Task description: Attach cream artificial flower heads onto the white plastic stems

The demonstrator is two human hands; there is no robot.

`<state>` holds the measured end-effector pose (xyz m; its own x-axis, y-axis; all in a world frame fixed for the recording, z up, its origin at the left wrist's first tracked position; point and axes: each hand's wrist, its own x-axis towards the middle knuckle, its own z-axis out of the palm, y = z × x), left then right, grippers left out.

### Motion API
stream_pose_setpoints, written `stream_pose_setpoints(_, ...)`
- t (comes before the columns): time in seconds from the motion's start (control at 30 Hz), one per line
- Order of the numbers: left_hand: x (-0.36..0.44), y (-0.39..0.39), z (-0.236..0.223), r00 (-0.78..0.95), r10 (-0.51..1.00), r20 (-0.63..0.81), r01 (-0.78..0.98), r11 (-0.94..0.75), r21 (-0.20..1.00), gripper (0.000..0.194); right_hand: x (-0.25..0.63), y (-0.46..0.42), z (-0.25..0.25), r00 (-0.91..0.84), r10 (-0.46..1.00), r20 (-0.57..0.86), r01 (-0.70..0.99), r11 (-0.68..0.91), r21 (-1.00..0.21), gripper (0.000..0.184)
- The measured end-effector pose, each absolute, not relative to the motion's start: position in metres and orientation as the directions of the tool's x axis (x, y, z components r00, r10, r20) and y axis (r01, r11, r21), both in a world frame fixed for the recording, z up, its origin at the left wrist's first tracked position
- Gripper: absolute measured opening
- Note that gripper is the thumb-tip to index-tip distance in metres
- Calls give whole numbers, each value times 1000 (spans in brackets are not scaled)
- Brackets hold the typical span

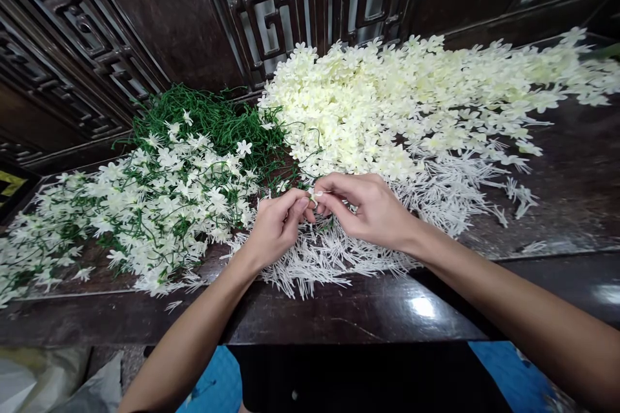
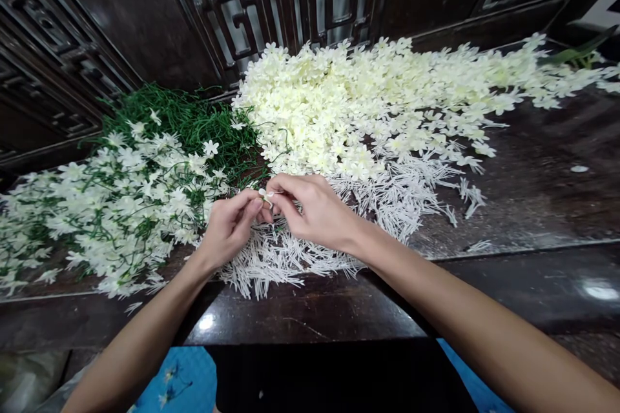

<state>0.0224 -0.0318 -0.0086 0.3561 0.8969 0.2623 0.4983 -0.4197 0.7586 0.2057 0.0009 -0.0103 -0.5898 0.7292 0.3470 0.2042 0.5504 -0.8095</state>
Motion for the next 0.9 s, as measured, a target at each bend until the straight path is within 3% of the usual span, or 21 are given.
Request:
stream_pose_setpoints(0.43, 23, -32, -9, 389, 865, 319, 565, -497, 659, 23, 204, -3, -12, -561, 686, 463, 228, 666, -710, 15)
stream_pose_setpoints(0.7, 19, -31, -14, 435, 823, 365, 598, -567, 567, 21, 203, -2, -15, -583, 674, 454, 232, 674, -702, 17)
stream_pose_setpoints(0.8, 19, -31, -12, 432, 822, 372, 600, -569, 562, 21, 205, 0, -12, -598, 687, 414, 219, 637, -740, 17)
stream_pose_setpoints(0.9, 17, -28, -6, 364, 861, 356, 581, -509, 636, 19, 211, 7, -1, -575, 743, 343, 168, 517, -839, 12)
